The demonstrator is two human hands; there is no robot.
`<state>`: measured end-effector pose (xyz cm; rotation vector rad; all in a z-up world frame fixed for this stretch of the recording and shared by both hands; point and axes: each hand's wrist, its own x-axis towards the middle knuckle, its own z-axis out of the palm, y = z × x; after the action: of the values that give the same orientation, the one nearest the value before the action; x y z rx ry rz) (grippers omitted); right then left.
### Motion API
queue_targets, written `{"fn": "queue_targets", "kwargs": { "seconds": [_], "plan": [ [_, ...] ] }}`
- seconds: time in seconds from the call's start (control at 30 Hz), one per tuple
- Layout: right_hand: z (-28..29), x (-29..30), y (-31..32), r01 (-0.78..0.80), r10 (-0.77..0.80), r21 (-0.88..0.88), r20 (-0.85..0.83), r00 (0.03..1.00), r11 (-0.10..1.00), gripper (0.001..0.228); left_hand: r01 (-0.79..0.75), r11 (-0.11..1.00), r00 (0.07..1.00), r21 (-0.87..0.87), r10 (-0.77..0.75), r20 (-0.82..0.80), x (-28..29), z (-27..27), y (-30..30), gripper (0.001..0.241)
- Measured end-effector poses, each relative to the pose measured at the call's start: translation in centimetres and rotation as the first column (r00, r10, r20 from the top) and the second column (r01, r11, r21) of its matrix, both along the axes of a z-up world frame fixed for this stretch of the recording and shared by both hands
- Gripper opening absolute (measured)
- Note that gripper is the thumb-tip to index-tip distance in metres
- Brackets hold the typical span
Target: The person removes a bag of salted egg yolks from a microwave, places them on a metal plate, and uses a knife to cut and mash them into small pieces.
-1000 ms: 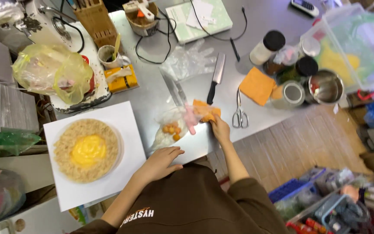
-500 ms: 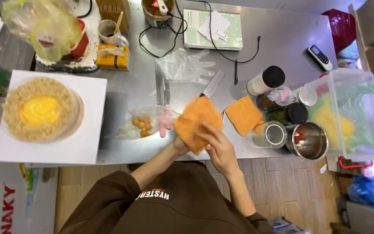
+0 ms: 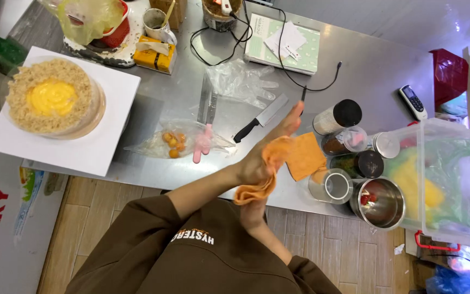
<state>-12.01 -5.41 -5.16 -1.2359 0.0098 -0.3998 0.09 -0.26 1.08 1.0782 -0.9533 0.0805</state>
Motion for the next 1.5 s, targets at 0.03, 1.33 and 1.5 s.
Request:
{"fn": "queue_targets", "kwargs": {
  "seconds": [0.03,1.33,1.5],
  "plan": [
    [0.0,0.1,0.1,0.001,-0.001,0.027,-0.003,1.0,1.0,0.088,-0.052,0.999,0.999,0.014,0.052,0.016,0.0,0.8,-0.3,0.088],
    [-18.1,4.9,-9.7,-0.588,-0.407,-0.778,-0.621,0.67,0.221,0.083,-0.47,0.236,0.834,0.851,0.434,0.341,1.8,-19.5,12.5,0.051],
    [-16.1,4.1,-8.9,-0.487,-0.361,-0.777,-0.621,0.696,0.398,0.101,-0.688,0.026,0.6,0.725,0.583,0.548,3.8,-19.1,16.8,0.062]
  ]
}}
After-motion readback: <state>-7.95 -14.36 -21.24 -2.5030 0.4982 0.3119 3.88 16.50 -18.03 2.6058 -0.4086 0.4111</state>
